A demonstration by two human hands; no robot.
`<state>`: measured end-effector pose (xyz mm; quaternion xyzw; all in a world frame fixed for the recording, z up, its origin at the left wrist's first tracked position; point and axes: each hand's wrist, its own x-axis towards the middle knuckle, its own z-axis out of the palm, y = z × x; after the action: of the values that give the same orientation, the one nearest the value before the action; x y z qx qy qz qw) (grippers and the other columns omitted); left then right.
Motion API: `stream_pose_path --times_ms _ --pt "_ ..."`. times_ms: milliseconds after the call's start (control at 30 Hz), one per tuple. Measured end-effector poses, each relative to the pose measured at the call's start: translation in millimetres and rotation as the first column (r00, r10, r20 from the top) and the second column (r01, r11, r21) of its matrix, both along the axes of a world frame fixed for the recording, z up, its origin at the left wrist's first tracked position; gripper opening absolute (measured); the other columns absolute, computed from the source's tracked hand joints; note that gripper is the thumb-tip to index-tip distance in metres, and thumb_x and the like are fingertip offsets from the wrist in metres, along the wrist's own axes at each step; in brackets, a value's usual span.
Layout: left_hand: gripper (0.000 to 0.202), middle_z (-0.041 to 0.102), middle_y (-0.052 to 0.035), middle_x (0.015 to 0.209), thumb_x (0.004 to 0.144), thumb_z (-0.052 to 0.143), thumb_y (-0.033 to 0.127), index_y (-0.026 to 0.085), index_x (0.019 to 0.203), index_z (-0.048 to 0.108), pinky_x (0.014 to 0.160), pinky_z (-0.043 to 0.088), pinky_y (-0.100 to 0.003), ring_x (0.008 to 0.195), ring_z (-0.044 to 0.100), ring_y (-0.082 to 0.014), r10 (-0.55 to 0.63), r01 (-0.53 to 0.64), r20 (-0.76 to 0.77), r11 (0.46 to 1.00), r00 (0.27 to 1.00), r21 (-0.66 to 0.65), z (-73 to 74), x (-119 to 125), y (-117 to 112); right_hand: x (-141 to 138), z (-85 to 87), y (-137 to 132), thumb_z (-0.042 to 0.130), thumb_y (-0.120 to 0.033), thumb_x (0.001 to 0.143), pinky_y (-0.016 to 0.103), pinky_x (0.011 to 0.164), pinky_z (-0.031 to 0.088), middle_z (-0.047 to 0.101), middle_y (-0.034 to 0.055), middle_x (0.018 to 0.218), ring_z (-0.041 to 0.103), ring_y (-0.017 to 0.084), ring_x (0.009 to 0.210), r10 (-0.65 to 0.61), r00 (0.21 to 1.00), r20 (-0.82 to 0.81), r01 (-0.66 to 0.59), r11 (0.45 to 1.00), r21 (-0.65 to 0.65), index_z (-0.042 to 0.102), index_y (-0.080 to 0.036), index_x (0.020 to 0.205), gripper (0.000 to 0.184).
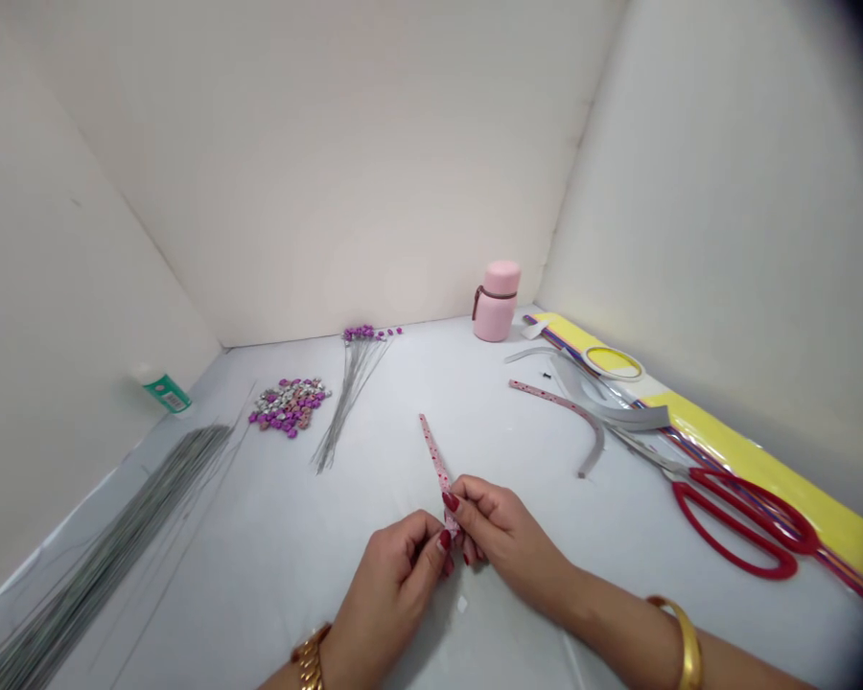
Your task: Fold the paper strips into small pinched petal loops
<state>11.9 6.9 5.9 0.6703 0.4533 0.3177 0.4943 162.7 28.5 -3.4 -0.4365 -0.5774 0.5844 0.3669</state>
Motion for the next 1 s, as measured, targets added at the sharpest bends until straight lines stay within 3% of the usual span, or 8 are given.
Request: stream_pose_path --times_ms 333,400,467,567,667,833,1000 --pt "0.023 0.056 -0.0013 0.063 0.084 0.046 0.029 0.015 0.069 0.056 0.057 0.038 -0.021 0.061 0.05 -0.0136 0.103 -0.096 0.093 0.992 0.99 -0.082 -4.4 -2 2 0 1.7 -2 0.041 -0.034 0.087 0.018 0.042 0.032 0.046 -0.0061 0.051 0.041 0.007 0.042 -0.017 1.0 0.026 0.016 0.999 0.035 0.048 -0.018 0.073 0.023" --pt "0.022 0.057 -0.0015 0.063 0.084 0.046 0.029 0.014 0.07 0.056 0.058 0.039 -0.022 0.06 0.05 -0.0134 0.133 -0.117 0.142 0.986 0.981 -0.117 -5.7 -2 3 2 2.2 -1 0.04 -0.028 0.088 0.019 0.045 0.037 0.05 -0.0041 0.06 0.044 0.008 0.047 -0.059 0.997 0.046 0.052 0.988 0.144 0.051 -0.019 0.088 0.014" --pt "0.021 0.057 -0.0014 0.062 0.083 0.047 0.029 0.014 0.071 0.056 0.058 0.039 -0.022 0.06 0.05 -0.0129 0.156 -0.129 0.192 0.981 0.969 -0.146 -6.0 -2 4 5 3.1 0 0.042 -0.019 0.086 0.023 0.057 0.043 0.054 0.0003 0.075 0.051 0.011 0.061 -0.062 0.991 0.119 0.018 0.94 0.341 0.053 -0.021 0.102 0.02" --pt "0.022 0.056 -0.0008 0.061 0.083 0.048 0.03 0.014 0.069 0.054 0.059 0.04 -0.022 0.059 0.049 -0.0123 0.162 -0.127 0.233 0.979 0.959 -0.159 -5.2 -2 5 7 4.6 2 0.045 -0.011 0.083 0.026 0.072 0.043 0.055 0.0044 0.088 0.054 0.015 0.081 -0.032 0.972 0.233 -0.097 0.848 0.522 0.061 -0.023 0.101 0.026" --pt "0.023 0.056 -0.0008 0.061 0.083 0.048 0.031 0.014 0.069 0.054 0.058 0.039 -0.022 0.059 0.049 -0.0122 0.159 -0.127 0.225 0.98 0.961 -0.152 -4.1 -1 4 7 5.9 2 0.048 -0.01 0.082 0.025 0.068 0.044 0.056 0.004 0.081 0.055 0.014 0.076 -0.056 0.969 0.242 -0.082 0.849 0.522 0.065 -0.02 0.091 0.022" --pt "0.025 0.055 -0.0008 0.062 0.083 0.048 0.034 0.015 0.068 0.054 0.059 0.039 -0.022 0.061 0.05 -0.0132 0.184 -0.172 0.182 0.982 0.966 -0.077 -4.3 -1 2 4 9.0 0 0.05 -0.016 0.082 0.023 0.06 0.042 0.058 0.0023 0.069 0.054 0.013 0.065 -0.038 0.967 0.252 -0.075 0.903 0.424 0.063 -0.016 0.074 0.016" --pt "0.024 0.056 -0.0016 0.066 0.084 0.046 0.034 0.015 0.071 0.054 0.059 0.04 -0.023 0.064 0.05 -0.0141 0.235 -0.23 0.162 0.972 0.958 -0.05 -6.0 -3 0 1 11.0 -2 0.051 -0.023 0.082 0.024 0.06 0.041 0.059 0.0032 0.073 0.053 0.014 0.065 0.017 0.976 0.216 -0.101 0.919 0.382 0.063 -0.016 0.078 0.014"
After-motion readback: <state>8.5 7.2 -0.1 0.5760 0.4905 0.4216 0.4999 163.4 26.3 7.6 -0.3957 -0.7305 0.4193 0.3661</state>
